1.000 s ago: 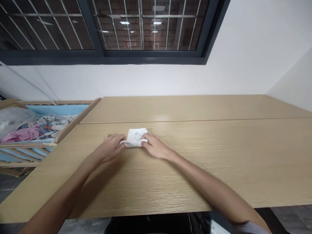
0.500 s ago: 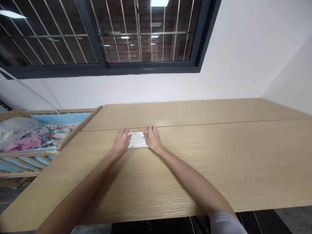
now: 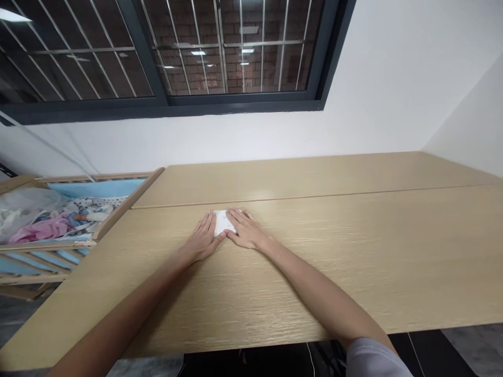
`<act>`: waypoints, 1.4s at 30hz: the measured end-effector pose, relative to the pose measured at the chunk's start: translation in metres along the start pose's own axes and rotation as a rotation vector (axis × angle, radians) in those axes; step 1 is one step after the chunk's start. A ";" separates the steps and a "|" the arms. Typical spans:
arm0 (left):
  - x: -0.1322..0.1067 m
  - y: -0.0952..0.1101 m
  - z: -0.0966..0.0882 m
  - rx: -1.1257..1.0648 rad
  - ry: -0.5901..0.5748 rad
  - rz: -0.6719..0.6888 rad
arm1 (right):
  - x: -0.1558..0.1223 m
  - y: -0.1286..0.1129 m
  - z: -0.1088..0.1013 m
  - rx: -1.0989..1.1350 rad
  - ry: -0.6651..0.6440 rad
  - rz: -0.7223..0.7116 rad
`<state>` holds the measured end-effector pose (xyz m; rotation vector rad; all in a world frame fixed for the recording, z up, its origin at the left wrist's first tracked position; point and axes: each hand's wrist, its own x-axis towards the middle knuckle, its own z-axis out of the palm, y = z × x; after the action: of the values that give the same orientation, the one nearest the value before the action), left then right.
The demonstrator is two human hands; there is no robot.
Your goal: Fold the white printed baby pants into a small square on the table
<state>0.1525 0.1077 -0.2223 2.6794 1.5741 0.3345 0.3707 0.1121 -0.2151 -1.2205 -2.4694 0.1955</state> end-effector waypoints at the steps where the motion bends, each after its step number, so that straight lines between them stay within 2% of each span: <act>1: 0.000 0.000 0.000 0.001 -0.001 0.002 | -0.002 0.002 -0.001 0.000 -0.007 0.013; 4: -0.001 0.000 -0.004 -0.002 -0.001 0.012 | -0.006 0.004 -0.005 -0.002 0.003 0.011; 7: -0.001 -0.005 -0.015 -0.040 0.016 0.102 | -0.008 0.006 -0.007 0.009 0.040 -0.038; 10: 0.000 -0.015 -0.026 -0.140 0.013 0.157 | -0.007 0.010 -0.006 0.077 0.024 -0.062; 13: 0.004 -0.020 -0.031 -0.198 -0.004 0.115 | -0.002 0.017 -0.003 0.182 0.043 -0.043; 17: 0.012 -0.013 -0.041 -0.246 0.049 0.044 | 0.013 0.023 -0.004 0.379 0.176 0.087; 19: 0.011 -0.005 -0.054 -0.281 0.108 -0.003 | 0.022 0.022 -0.015 0.571 0.227 0.168; 22: 0.000 0.010 -0.080 -0.351 0.173 -0.081 | 0.032 0.012 -0.043 0.846 0.260 0.225; 24: -0.012 0.019 -0.095 -0.439 0.167 -0.135 | 0.036 0.004 -0.064 0.930 0.232 0.242; 26: -0.023 0.026 -0.103 -0.552 0.114 -0.218 | 0.038 -0.004 -0.079 0.945 0.185 0.267; 29: -0.032 0.031 -0.096 -0.614 -0.007 -0.327 | 0.042 -0.007 -0.082 0.871 0.100 0.298; 33: -0.028 0.031 -0.068 -0.467 -0.076 -0.338 | 0.050 0.003 -0.056 0.697 0.008 0.318; 37: -0.026 0.035 -0.057 -0.361 -0.071 -0.341 | 0.051 0.014 -0.031 0.538 -0.056 0.302; 39: -0.032 0.044 -0.059 -0.296 -0.051 -0.336 | 0.048 0.013 -0.029 0.438 -0.038 0.253; 42: -0.049 0.064 -0.059 -0.153 0.025 -0.252 | 0.039 0.001 -0.038 0.286 0.033 0.055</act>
<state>0.1737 0.0285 -0.1654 2.3405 1.7869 0.4604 0.3651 0.1421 -0.1696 -1.1580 -2.2840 0.5201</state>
